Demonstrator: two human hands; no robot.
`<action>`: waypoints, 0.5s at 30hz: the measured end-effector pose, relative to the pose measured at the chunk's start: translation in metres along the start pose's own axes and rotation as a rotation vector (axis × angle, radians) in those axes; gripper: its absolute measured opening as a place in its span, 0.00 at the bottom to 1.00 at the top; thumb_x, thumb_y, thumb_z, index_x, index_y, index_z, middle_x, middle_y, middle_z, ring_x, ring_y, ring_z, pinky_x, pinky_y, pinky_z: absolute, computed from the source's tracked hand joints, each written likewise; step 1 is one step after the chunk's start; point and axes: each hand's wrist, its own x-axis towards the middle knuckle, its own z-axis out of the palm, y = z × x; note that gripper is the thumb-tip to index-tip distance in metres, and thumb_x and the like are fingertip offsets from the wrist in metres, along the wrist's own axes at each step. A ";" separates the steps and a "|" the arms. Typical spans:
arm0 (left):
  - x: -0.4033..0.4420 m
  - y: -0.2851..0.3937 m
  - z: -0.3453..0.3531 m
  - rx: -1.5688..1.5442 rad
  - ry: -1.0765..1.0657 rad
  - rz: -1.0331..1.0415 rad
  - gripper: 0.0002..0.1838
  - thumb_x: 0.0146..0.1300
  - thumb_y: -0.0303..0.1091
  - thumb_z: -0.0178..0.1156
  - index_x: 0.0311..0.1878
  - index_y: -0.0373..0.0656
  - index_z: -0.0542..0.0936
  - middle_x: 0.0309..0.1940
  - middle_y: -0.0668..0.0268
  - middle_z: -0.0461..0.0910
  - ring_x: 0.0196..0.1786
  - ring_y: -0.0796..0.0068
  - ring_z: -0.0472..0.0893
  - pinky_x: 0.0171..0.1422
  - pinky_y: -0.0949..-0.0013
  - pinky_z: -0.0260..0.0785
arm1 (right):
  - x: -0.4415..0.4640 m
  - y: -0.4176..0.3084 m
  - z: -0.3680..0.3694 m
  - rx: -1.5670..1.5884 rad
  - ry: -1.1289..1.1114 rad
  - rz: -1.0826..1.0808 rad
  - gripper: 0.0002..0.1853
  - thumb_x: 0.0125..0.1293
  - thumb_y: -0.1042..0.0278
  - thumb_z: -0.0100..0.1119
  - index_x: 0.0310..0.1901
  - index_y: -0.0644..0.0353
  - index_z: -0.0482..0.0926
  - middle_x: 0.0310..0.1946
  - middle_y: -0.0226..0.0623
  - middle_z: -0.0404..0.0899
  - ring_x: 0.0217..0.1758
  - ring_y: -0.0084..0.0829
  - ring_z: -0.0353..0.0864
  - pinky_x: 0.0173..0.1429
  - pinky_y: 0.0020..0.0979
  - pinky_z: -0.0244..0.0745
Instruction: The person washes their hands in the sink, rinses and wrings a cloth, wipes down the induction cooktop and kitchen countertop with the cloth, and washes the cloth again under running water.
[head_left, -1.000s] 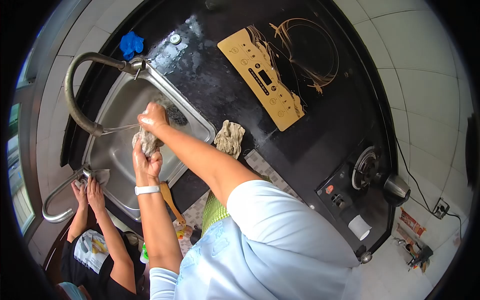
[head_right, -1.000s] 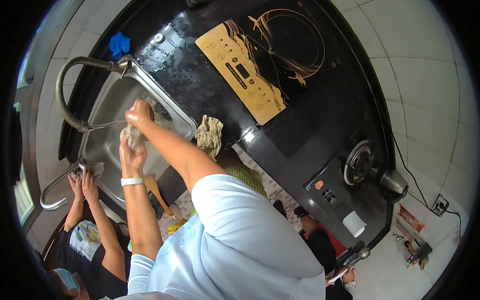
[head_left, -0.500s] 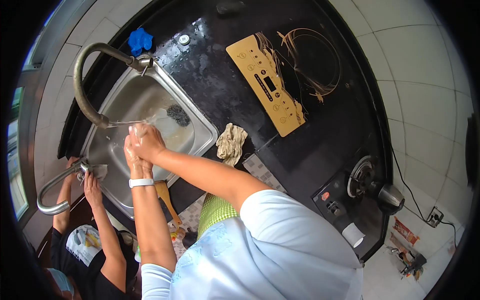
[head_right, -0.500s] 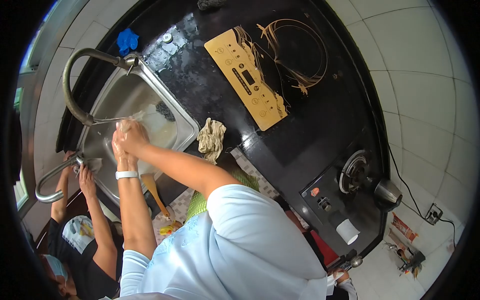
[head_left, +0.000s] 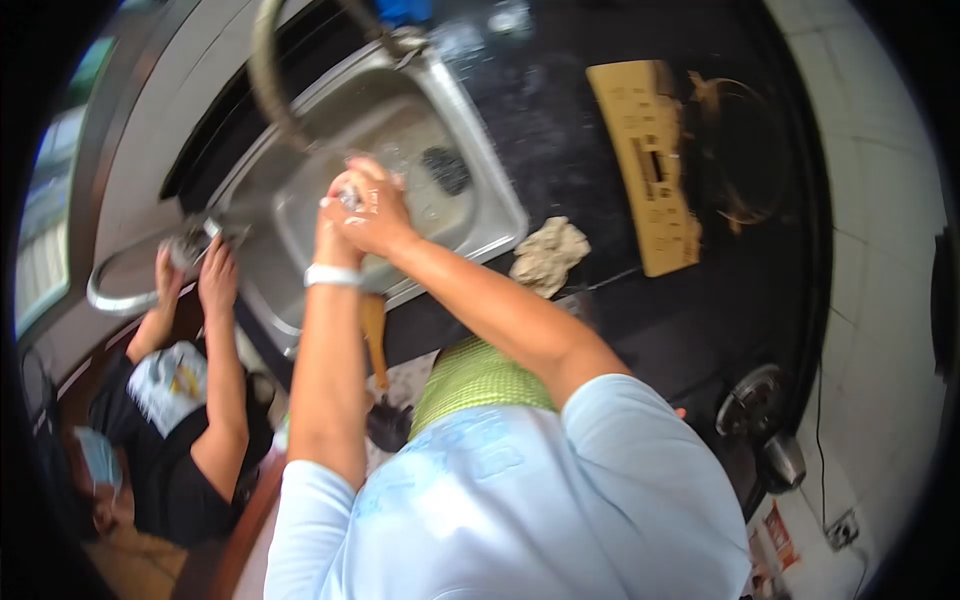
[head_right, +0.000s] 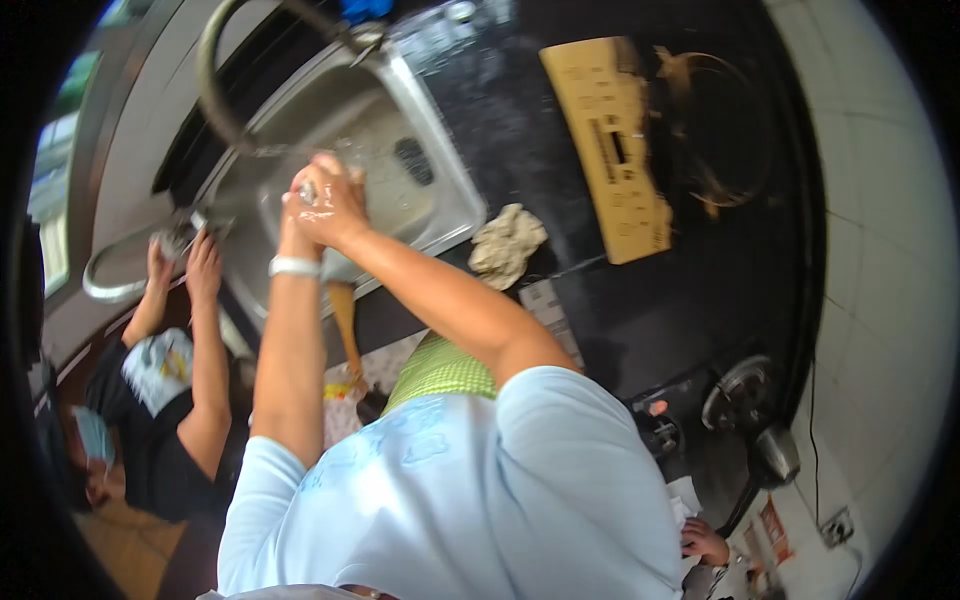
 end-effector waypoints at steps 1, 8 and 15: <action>0.005 -0.013 -0.020 -0.251 -0.174 0.018 0.11 0.62 0.38 0.47 0.41 0.43 0.73 0.39 0.62 0.76 0.43 0.68 0.76 0.48 0.64 0.70 | -0.013 -0.015 0.006 -0.404 0.207 -0.366 0.11 0.56 0.60 0.57 0.28 0.61 0.77 0.28 0.42 0.79 0.34 0.38 0.78 0.43 0.33 0.72; -0.034 -0.010 0.058 -0.044 0.143 0.192 0.13 0.66 0.40 0.47 0.38 0.40 0.73 0.31 0.64 0.77 0.33 0.72 0.77 0.37 0.69 0.73 | 0.002 -0.016 0.002 -0.439 0.067 -0.182 0.11 0.58 0.60 0.53 0.27 0.57 0.78 0.29 0.44 0.79 0.34 0.47 0.78 0.40 0.37 0.72; -0.027 -0.011 0.061 -0.055 0.355 0.043 0.07 0.62 0.33 0.47 0.30 0.45 0.73 0.22 0.69 0.75 0.20 0.74 0.75 0.21 0.72 0.69 | 0.029 0.004 0.003 -0.362 0.024 0.046 0.21 0.64 0.56 0.46 0.21 0.64 0.75 0.20 0.51 0.75 0.27 0.52 0.75 0.32 0.42 0.70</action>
